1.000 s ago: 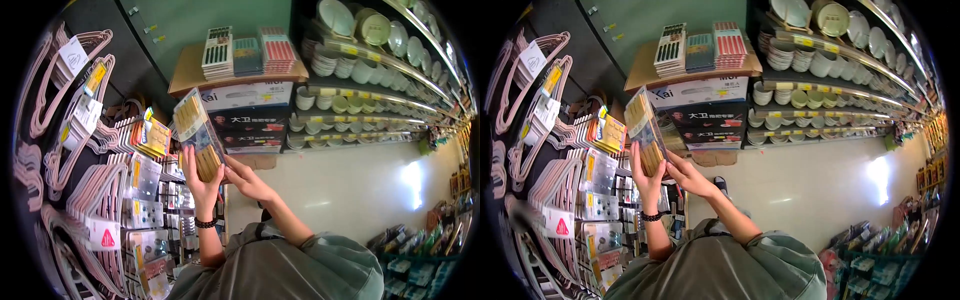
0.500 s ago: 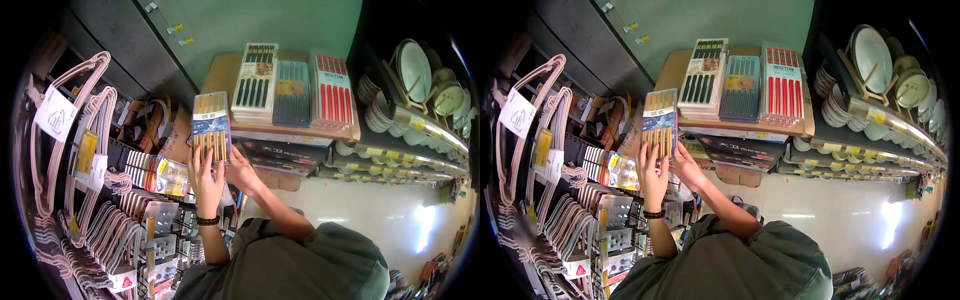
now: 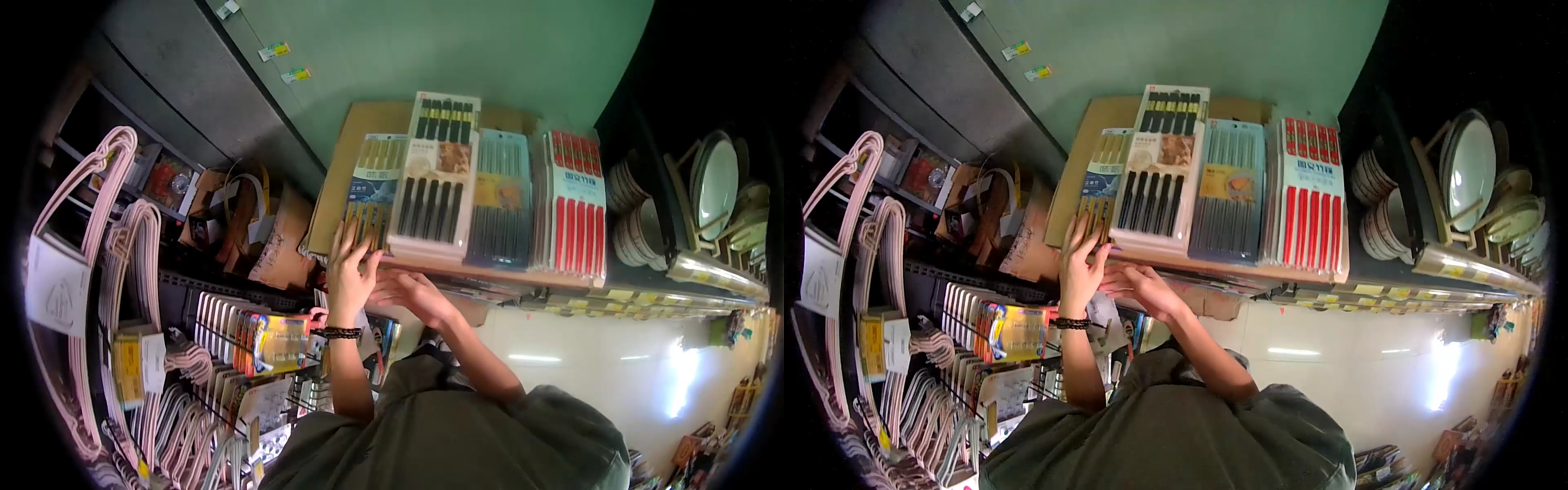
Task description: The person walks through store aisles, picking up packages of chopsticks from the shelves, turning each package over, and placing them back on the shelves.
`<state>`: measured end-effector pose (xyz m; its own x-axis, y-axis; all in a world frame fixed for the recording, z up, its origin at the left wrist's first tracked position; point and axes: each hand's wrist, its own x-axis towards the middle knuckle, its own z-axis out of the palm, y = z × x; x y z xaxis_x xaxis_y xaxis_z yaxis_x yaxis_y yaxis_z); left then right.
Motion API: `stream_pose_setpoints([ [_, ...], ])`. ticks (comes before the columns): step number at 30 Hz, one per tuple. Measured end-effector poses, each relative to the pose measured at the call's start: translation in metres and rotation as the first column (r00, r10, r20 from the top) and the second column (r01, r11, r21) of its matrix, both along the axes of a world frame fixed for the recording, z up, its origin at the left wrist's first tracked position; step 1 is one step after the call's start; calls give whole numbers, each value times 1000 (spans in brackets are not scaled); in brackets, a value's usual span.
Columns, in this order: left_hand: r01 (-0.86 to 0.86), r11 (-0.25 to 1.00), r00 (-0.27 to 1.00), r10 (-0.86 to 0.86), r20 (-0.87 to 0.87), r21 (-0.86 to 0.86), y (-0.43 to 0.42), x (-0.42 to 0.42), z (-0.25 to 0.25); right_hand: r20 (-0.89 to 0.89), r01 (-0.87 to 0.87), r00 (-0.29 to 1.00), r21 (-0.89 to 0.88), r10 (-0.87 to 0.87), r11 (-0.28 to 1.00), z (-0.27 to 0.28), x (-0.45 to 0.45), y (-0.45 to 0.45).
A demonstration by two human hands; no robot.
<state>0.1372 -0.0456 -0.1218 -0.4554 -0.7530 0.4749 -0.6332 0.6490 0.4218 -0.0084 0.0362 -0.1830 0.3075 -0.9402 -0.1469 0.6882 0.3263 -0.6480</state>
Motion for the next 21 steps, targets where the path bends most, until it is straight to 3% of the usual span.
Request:
stream_pose_setpoints([
  [7,18,998,1000,-17,-12,54,-26,-7,8,-170,-102,982,-116,81,988,-22,-17,-9],
  [14,49,990,998,-54,35,133,-34,5,31,-276,-117,957,-65,95,991,-23,-24,-14],
  [17,32,981,999,-24,-41,193,-30,6,32,-249,-94,966,-94,68,991,-28,-26,-9],
  [20,5,999,999,-3,-51,39,-20,0,37,-257,-41,966,-136,4,990,-5,-33,9],
  [21,-21,998,974,32,-225,53,-12,-7,42,-299,-38,954,-125,-2,991,-2,-36,17],
])
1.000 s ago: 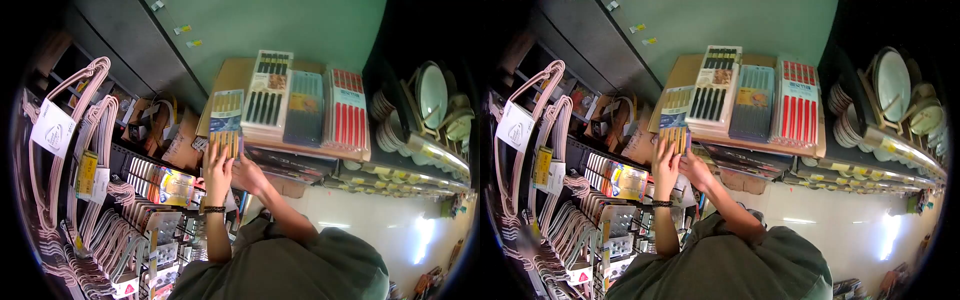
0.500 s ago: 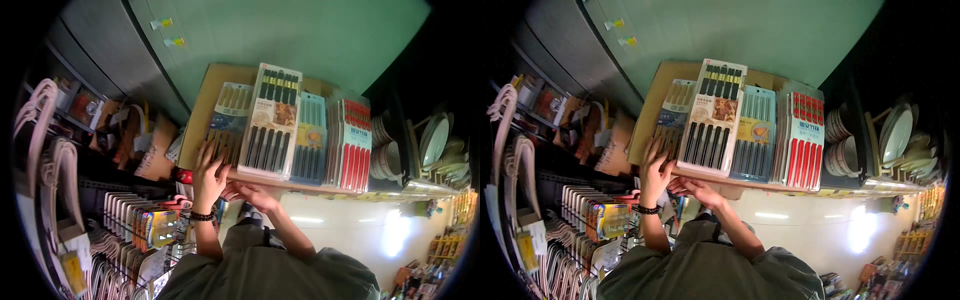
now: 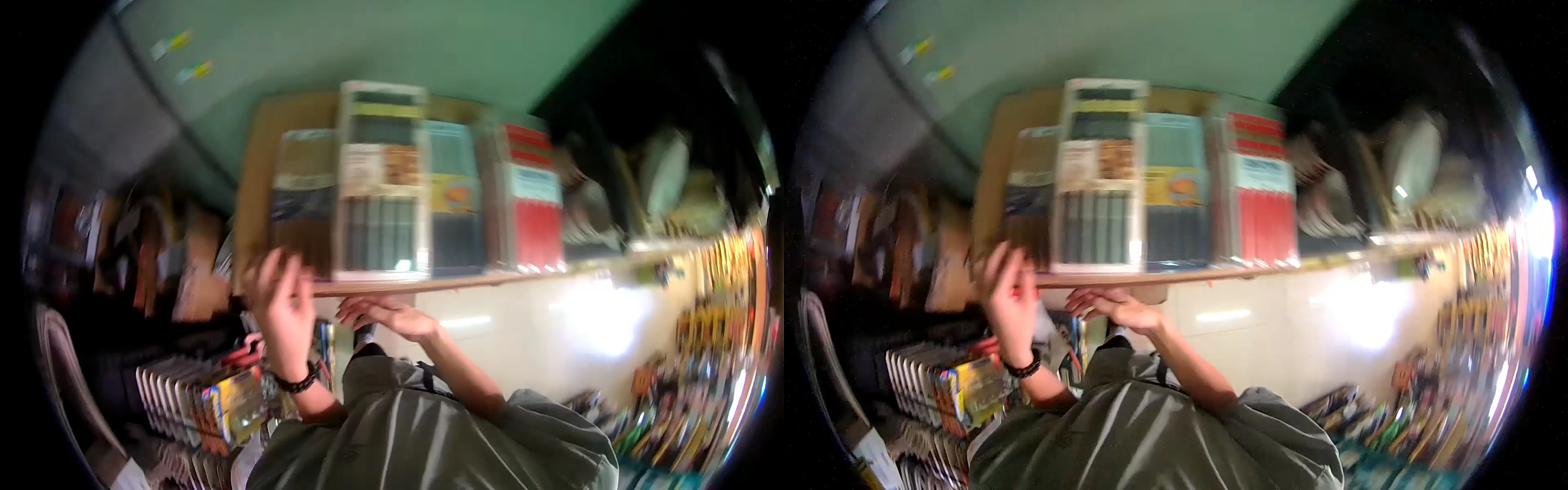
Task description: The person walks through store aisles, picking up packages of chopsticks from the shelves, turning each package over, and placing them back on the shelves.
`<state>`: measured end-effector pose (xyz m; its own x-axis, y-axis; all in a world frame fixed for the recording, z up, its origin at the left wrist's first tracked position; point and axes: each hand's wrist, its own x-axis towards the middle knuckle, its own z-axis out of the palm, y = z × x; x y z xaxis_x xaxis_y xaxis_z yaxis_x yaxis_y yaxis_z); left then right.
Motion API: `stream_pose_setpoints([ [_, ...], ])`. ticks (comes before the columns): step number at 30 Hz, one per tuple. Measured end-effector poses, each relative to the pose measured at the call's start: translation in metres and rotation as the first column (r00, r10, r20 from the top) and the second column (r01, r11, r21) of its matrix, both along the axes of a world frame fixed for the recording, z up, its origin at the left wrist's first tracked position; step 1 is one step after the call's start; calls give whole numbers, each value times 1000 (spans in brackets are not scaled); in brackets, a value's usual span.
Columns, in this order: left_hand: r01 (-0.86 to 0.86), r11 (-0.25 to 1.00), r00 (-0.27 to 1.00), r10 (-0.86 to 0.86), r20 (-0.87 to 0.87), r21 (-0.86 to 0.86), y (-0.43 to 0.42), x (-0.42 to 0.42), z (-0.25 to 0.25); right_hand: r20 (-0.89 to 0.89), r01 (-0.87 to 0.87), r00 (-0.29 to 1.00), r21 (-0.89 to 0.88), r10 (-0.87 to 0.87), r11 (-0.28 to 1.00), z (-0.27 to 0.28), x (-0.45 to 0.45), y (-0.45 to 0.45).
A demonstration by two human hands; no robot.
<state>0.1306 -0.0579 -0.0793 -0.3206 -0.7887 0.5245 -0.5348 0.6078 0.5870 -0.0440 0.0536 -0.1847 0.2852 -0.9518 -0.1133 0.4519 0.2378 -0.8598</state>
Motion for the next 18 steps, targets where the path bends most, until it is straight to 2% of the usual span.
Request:
stream_pose_setpoints([
  [1,-17,1000,984,21,-175,26,12,-9,9,-33,47,998,11,-47,999,8,-2,12],
  [2,-42,991,925,86,-370,127,29,-15,18,-42,82,996,-5,-82,997,14,-5,23],
  [4,69,997,770,-27,-637,41,60,-32,36,-58,158,985,-44,-160,986,25,-16,57],
  [5,145,975,671,-221,-708,-168,67,-42,40,-67,191,979,-65,-195,979,29,-24,77],
  [6,262,912,616,-411,-672,-316,72,-51,38,-81,254,963,-52,-257,966,36,-28,100],
  [7,378,838,522,-545,-656,-394,89,-71,42,-138,329,931,-90,-338,940,45,-34,129],
  [9,594,721,486,-676,-554,-358,134,-109,48,-240,464,839,-152,-488,873,53,-40,186],
  [10,718,646,473,-725,-500,-259,163,-124,48,-355,537,727,-241,-588,809,46,-44,217],
  [11,796,602,498,-708,-501,-60,196,-136,49,-284,646,678,-209,-678,734,50,-43,250],
  [13,853,512,514,-790,-335,101,262,-167,49,-135,823,530,-154,-837,546,65,-36,321],
  [14,872,454,484,-858,-172,186,284,-179,36,-88,901,393,-162,-915,402,67,-29,353],
  [15,906,405,381,-907,179,124,306,-187,27,-129,937,270,-193,-954,292,67,-21,385],
  [16,967,208,151,-931,332,144,334,-194,13,-166,960,140,-219,-976,175,69,-12,429],
  [17,984,12,-74,-883,463,180,363,-200,-3,-212,966,9,-249,-977,63,69,-1,468],
  [18,949,-79,-198,-903,382,304,406,-200,-4,-144,975,-112,-208,-983,-81,80,13,505],
])
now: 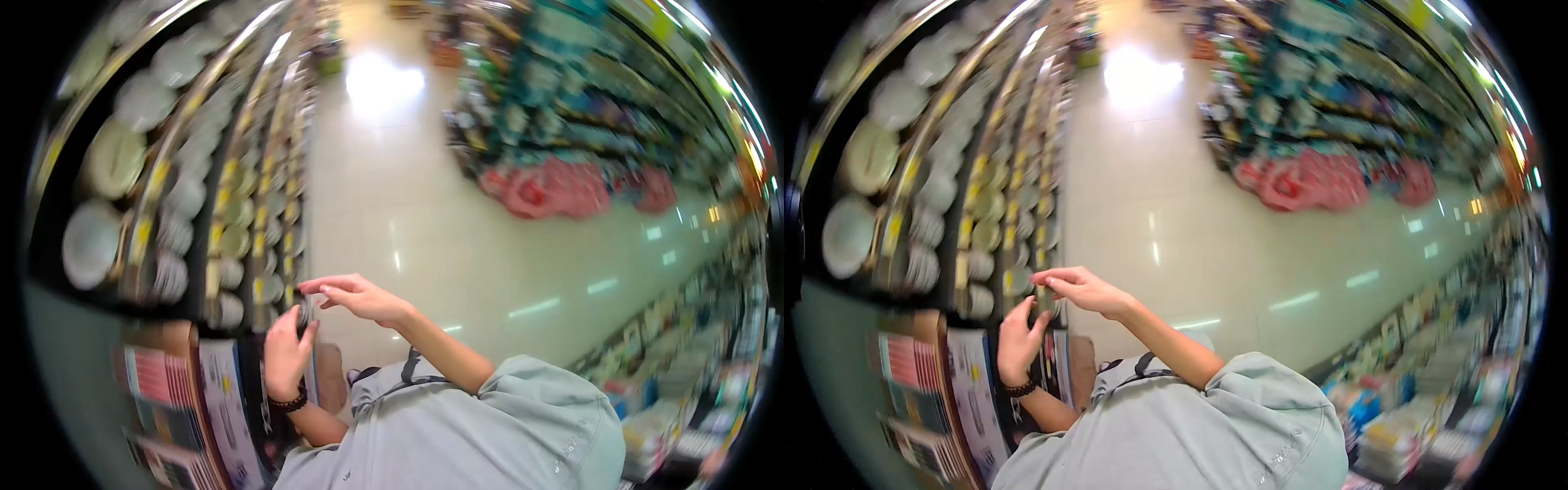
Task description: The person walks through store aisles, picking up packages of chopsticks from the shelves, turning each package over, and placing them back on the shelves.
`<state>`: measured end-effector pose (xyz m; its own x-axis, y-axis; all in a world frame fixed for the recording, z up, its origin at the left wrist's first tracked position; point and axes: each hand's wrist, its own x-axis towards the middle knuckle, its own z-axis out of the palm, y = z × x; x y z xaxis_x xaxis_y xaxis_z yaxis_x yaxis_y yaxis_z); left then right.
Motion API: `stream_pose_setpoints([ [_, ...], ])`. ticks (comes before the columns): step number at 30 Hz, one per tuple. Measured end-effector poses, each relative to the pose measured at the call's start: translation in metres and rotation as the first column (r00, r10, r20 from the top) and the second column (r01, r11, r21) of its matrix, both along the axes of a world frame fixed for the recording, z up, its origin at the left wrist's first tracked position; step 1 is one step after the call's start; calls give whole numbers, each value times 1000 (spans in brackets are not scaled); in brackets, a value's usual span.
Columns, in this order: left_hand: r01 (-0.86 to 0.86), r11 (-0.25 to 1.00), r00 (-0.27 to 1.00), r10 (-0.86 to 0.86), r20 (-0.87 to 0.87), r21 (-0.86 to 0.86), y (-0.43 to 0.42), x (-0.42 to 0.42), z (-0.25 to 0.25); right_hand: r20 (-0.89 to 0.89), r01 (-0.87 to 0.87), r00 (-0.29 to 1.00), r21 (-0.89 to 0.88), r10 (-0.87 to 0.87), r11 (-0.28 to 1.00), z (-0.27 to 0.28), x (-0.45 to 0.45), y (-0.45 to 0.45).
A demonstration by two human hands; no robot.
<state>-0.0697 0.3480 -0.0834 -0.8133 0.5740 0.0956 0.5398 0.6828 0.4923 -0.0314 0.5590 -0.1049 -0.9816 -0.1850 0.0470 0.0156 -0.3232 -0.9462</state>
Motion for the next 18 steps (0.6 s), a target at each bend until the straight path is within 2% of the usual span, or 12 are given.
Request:
stream_pose_setpoints([
  [1,72,995,988,-80,132,64,43,4,2,10,113,994,-78,-113,991,9,18,35],
  [2,189,980,972,-197,131,68,86,11,16,23,221,975,-155,-220,963,16,38,70],
  [3,353,933,933,-356,45,72,120,10,11,46,321,947,-234,-319,918,21,60,102],
  [6,597,795,795,-604,62,107,216,31,24,-48,702,684,-229,-728,675,27,129,169],
  [8,730,671,677,-736,-1,130,279,46,26,-49,848,469,-253,-882,465,24,174,204],
  [11,802,552,549,-832,85,227,370,88,22,63,862,334,-424,-941,277,37,253,244],
  [14,913,293,294,-955,42,282,435,124,20,-46,959,2,-281,-999,15,28,293,266],
  [17,951,-2,3,-1000,-14,309,505,162,18,30,948,-78,-307,-996,-84,22,331,301],
  [18,953,-36,-33,-999,-13,300,524,174,14,44,947,-105,-301,-993,-114,23,338,315],
])
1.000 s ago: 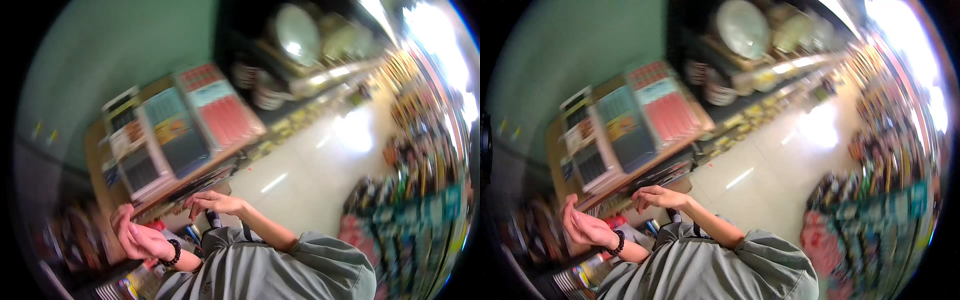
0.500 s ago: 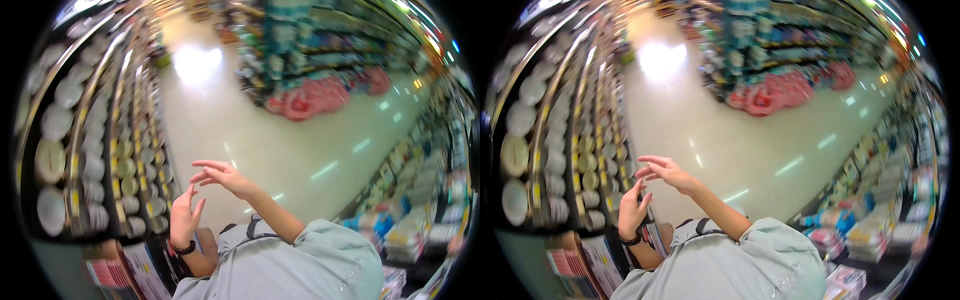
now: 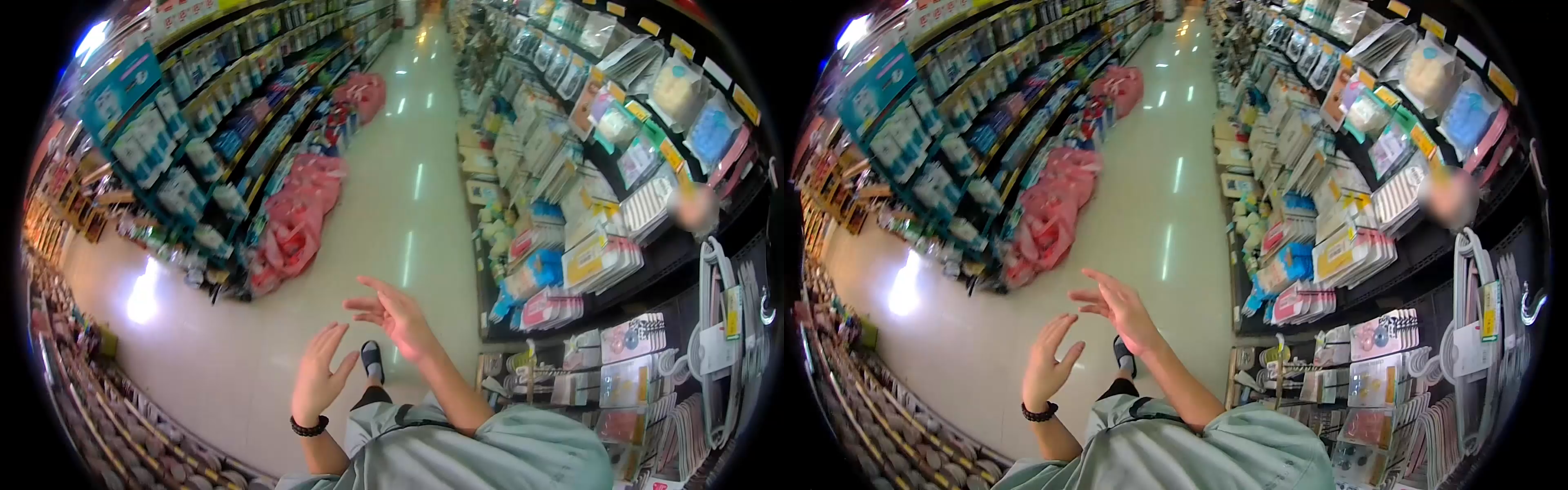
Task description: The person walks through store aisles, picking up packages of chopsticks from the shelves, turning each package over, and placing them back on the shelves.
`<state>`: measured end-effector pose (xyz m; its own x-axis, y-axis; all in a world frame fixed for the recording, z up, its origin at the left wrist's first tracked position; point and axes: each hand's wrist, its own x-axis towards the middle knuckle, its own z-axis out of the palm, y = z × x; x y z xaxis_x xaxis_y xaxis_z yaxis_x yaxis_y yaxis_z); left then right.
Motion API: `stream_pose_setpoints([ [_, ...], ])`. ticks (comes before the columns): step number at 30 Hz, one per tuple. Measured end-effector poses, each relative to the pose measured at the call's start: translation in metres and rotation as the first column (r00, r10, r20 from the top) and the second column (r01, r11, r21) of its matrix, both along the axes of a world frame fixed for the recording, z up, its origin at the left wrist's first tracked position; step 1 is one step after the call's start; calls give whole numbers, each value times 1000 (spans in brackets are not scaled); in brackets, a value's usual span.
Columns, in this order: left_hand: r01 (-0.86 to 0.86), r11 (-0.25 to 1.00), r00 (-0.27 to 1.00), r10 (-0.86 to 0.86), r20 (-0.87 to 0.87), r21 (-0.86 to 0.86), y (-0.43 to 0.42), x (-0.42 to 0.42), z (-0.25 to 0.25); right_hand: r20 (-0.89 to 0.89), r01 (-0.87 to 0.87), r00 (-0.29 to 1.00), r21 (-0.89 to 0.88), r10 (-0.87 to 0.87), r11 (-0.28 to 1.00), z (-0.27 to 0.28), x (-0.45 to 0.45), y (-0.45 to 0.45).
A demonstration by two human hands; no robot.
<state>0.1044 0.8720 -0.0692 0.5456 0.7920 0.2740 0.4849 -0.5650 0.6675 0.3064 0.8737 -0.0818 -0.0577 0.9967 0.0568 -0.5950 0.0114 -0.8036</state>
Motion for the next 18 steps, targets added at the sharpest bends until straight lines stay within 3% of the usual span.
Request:
stream_pose_setpoints([
  [3,158,977,980,-137,142,-143,58,28,-1,60,120,991,3,-120,993,4,11,50],
  [5,154,982,972,-130,194,-111,104,39,2,137,245,957,100,-257,964,4,13,102],
  [8,109,984,937,-53,344,-144,176,44,8,11,205,978,123,-208,971,34,24,166],
  [13,46,952,805,144,575,-302,277,64,18,96,335,927,221,-362,916,51,44,241],
  [17,103,912,761,185,621,-398,326,113,7,69,380,919,102,-388,919,42,79,274],
  [18,130,921,786,129,605,-366,338,128,5,97,440,886,133,-453,888,41,88,285],
])
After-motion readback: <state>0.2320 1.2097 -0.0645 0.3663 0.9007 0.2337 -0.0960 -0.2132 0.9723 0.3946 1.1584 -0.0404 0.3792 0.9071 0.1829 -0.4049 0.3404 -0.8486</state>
